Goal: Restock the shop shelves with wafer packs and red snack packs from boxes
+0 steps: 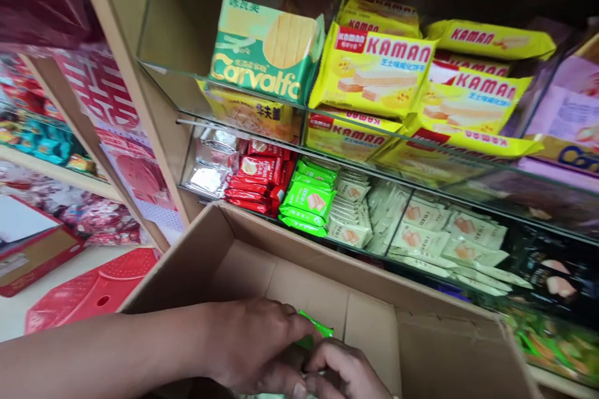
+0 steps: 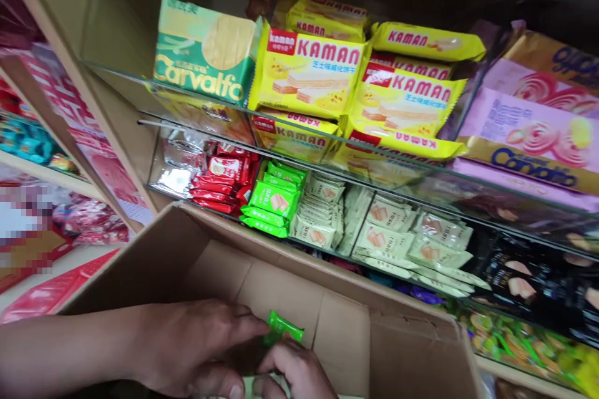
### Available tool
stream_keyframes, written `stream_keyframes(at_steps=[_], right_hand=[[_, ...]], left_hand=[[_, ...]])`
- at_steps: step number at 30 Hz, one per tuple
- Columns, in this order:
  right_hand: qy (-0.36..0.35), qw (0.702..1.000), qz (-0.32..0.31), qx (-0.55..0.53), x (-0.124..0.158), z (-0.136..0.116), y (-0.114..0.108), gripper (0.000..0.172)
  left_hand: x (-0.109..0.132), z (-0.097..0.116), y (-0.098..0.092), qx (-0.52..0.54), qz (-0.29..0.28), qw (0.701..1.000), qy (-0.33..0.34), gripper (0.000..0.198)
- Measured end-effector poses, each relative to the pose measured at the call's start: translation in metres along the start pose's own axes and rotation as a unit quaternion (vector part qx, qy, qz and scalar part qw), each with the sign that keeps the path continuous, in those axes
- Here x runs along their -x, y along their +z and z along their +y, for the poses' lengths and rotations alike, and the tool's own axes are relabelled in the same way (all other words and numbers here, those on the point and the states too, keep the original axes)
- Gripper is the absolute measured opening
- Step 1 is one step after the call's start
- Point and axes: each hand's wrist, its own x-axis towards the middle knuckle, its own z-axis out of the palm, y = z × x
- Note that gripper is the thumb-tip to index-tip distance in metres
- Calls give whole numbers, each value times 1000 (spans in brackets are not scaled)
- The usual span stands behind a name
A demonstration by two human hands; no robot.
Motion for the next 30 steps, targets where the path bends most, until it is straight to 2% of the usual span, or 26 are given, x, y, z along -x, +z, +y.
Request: stream_keyframes(at_steps=[3, 6, 9, 11, 13, 15, 19, 23, 26, 28, 30], right_hand=[[34, 997, 48, -52, 6, -18, -9, 15], [72, 991, 76, -80, 16, -13, -8, 23], [89, 983, 80, -142, 20, -4, -2, 29], [70, 963, 60, -255, 18, -4, 2, 37], [54, 928, 36, -368, 14, -7, 5, 54], [54, 903, 30, -425, 9, -9, 6, 63], [73, 916, 12, -394, 7, -11, 1, 42], [79, 947, 15, -311, 12, -12, -3, 38], [80, 961, 17, -266, 14, -15, -1, 39], [85, 951, 9, -296, 16, -18, 2, 41], [91, 932, 10, -350, 16, -23, 2, 42]], left_hand=[[-3, 1, 3, 24, -8, 1000, 2, 37], [-5, 2, 9, 9, -39, 999, -15, 31], [-6, 3, 14, 9, -40, 999, -34, 25], [-6, 3, 15, 21, -17, 999, -44, 26], [-7, 3, 16, 46, 12, 997, -53, 31], [-9, 1, 15, 102, 29, 992, -64, 39], [-15, 0, 15, 223, 56, 970, -71, 45], [-18, 0, 14, 275, 105, 954, -58, 34], [-19, 1, 14, 219, 105, 970, -18, 29], [-19, 2, 13, 157, 120, 980, 11, 31], [-18, 1, 12, 118, 144, 982, 9, 32]])
